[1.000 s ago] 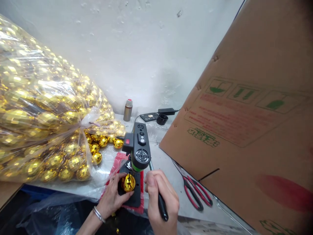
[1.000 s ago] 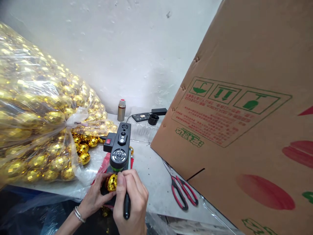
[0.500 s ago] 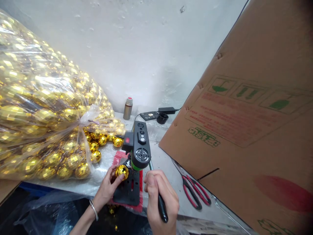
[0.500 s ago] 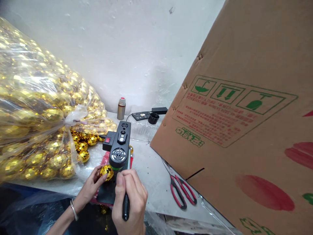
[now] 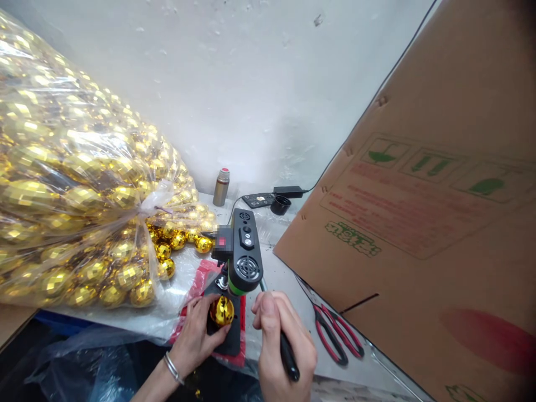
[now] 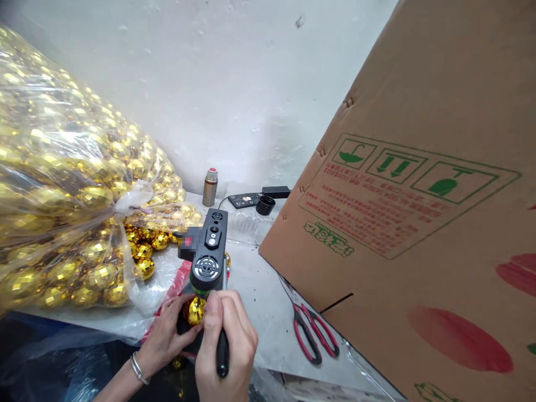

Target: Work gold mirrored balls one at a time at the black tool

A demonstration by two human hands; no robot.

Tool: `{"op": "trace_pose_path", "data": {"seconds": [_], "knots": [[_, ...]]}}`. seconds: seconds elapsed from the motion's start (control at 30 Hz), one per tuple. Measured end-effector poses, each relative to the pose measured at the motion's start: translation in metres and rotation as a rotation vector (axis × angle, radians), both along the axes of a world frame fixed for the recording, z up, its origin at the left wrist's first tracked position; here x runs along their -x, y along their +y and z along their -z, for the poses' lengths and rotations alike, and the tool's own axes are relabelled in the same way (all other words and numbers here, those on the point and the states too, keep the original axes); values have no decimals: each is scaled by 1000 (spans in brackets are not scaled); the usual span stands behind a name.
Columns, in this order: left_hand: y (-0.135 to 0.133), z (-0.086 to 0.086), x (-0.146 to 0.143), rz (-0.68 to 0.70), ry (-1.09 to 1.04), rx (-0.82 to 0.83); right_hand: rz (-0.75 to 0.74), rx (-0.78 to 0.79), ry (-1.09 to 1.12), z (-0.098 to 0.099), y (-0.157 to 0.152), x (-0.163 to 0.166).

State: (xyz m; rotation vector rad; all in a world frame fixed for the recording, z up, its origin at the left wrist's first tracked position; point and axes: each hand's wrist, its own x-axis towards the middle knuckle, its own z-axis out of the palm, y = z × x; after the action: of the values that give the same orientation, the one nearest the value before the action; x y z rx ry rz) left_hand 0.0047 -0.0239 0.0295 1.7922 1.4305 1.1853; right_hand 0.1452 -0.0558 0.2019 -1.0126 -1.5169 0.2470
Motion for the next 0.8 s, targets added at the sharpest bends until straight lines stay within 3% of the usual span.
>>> {"op": "trace_pose_path", "data": {"seconds": [0.2,0.47,0.67,0.8], "knots": [[8,-1,-7,5,28,17,39,-27,89,15,-4,7],[10,5,-7,33,-5,64,143,-64,60,50,-9,13],[9,7,-9,15,-3,47,235,-95,100,57,-6,20],[9,5,-10,-1,-3,45,221,-88,110,64,-6,19]]}}
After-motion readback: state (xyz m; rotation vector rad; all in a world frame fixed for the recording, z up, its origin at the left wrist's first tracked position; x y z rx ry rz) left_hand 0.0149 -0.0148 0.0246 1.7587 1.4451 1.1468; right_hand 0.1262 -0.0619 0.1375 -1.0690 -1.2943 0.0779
